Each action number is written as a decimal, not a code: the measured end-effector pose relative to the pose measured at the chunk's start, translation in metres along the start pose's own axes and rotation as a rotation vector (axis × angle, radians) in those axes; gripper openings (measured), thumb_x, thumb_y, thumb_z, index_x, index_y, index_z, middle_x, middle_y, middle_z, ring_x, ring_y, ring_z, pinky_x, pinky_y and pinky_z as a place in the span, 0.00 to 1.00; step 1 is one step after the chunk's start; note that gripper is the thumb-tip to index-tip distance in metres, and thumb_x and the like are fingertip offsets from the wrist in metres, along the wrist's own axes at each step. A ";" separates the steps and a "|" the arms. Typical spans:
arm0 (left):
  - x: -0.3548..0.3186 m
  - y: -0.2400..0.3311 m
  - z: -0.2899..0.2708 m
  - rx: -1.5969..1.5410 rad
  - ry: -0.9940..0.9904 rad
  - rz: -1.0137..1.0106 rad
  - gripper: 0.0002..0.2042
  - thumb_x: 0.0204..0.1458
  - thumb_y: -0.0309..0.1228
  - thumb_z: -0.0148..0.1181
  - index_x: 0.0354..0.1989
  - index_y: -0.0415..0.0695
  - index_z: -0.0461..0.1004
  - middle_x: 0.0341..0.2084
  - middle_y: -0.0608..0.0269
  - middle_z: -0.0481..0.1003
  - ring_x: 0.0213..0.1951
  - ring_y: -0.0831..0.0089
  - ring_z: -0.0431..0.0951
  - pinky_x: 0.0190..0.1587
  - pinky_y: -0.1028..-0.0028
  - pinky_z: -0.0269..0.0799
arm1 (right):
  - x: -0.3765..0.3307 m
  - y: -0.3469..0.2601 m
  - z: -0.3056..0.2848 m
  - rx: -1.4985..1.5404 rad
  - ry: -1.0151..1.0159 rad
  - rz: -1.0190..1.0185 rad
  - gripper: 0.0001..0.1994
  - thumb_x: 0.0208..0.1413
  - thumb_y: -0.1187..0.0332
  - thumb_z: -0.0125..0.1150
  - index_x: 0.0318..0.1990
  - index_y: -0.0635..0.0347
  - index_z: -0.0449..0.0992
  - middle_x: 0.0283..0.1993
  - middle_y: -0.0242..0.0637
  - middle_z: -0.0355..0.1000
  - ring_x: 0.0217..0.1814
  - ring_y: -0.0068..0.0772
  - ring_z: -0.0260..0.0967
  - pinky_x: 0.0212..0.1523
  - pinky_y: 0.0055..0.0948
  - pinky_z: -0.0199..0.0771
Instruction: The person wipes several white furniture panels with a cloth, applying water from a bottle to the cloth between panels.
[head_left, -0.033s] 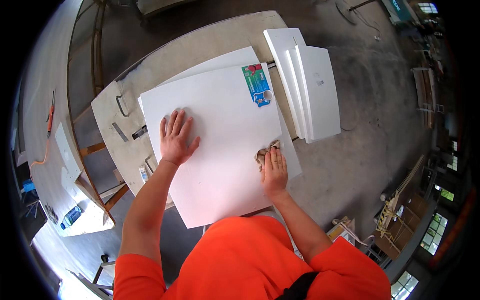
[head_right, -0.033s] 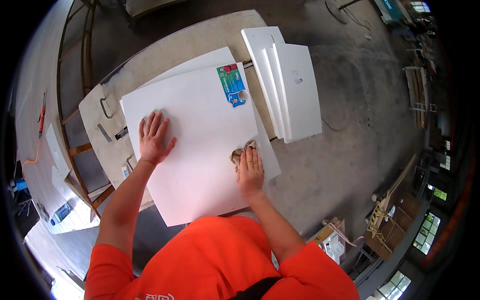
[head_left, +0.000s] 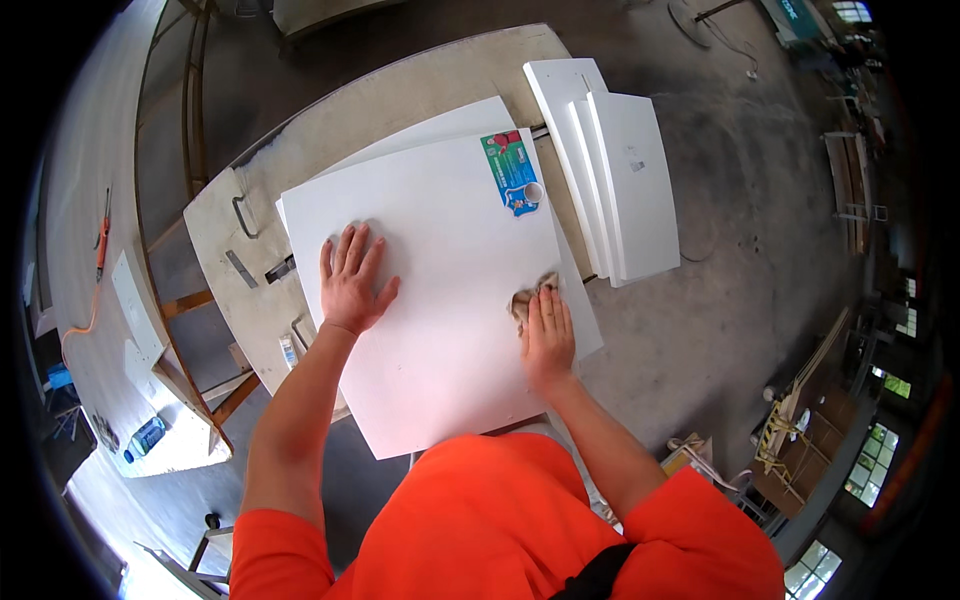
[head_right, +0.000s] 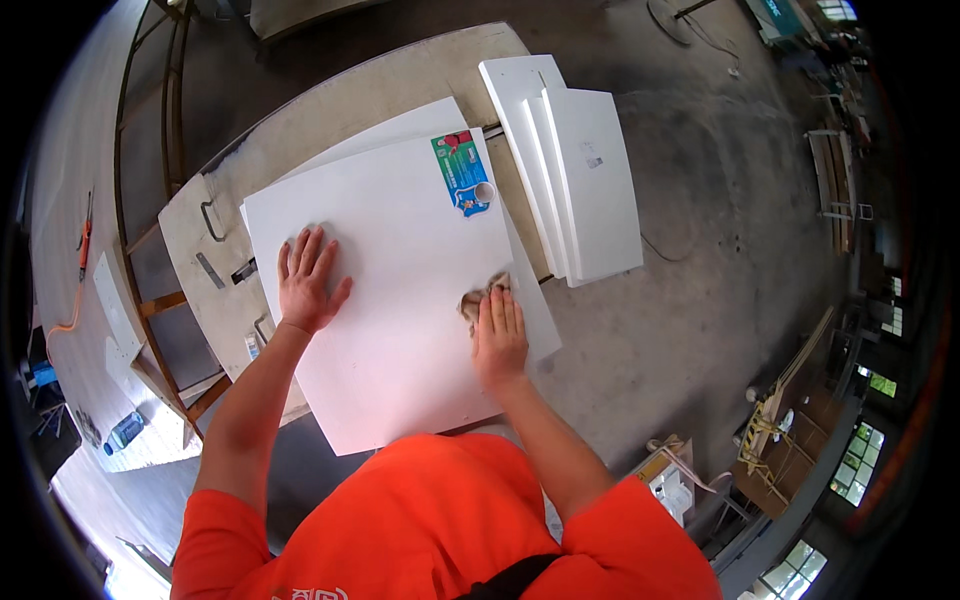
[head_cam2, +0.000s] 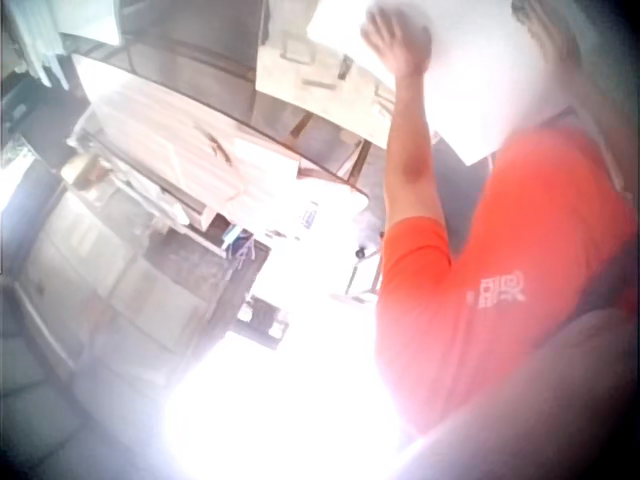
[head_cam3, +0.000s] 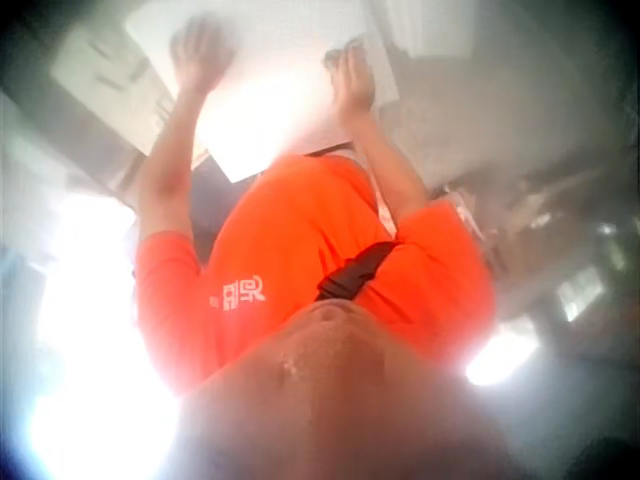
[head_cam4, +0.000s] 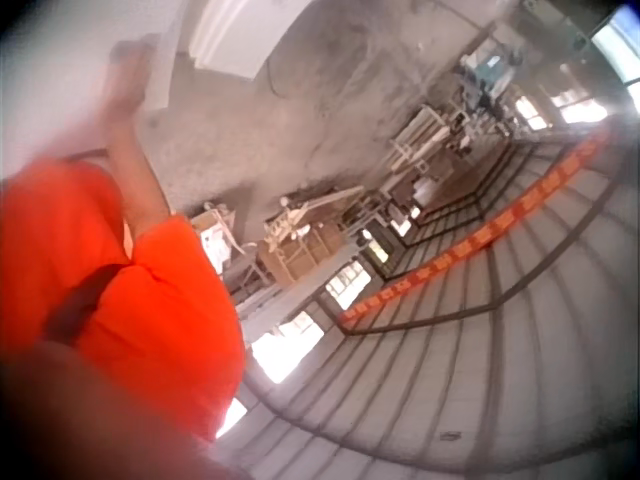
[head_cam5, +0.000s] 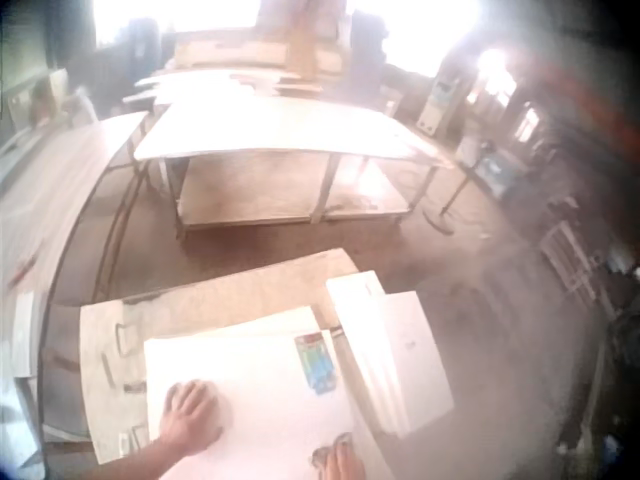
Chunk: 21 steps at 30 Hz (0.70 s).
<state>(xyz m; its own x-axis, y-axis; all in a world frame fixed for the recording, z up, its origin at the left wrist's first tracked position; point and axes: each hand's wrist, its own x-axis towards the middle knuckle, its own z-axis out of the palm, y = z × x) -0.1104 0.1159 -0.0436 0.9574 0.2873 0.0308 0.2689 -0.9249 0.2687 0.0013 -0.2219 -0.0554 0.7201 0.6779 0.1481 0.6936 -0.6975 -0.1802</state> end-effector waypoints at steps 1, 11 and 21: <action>0.000 -0.002 0.000 -0.001 -0.006 -0.014 0.31 0.53 0.48 0.64 0.67 0.52 0.70 0.74 0.59 0.59 0.77 0.60 0.52 0.77 0.48 0.40 | 0.026 0.004 0.002 0.006 0.023 -0.001 0.25 0.60 0.67 0.57 0.63 0.73 0.70 0.69 0.57 0.67 0.75 0.58 0.60 0.74 0.55 0.56; 0.006 0.002 0.005 -0.020 0.038 -0.113 0.29 0.60 0.48 0.55 0.68 0.49 0.69 0.74 0.57 0.59 0.76 0.61 0.53 0.77 0.48 0.38 | -0.071 -0.099 -0.020 0.458 -0.161 -0.511 0.16 0.58 0.70 0.62 0.53 0.63 0.80 0.63 0.43 0.75 0.69 0.43 0.70 0.68 0.46 0.69; -0.155 -0.047 -0.058 -0.443 0.948 -0.758 0.29 0.49 0.29 0.71 0.61 0.39 0.70 0.60 0.46 0.72 0.62 0.46 0.70 0.66 0.56 0.64 | 0.021 -0.095 -0.063 1.506 -0.689 0.683 0.12 0.61 0.70 0.54 0.50 0.62 0.77 0.37 0.39 0.76 0.35 0.38 0.76 0.39 0.37 0.80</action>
<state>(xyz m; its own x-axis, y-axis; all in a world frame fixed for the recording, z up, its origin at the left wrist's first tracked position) -0.2773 0.1295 -0.0056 0.0850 0.9331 0.3495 0.4759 -0.3462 0.8085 -0.0486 -0.1563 0.0265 0.4332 0.6287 -0.6458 -0.5903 -0.3435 -0.7304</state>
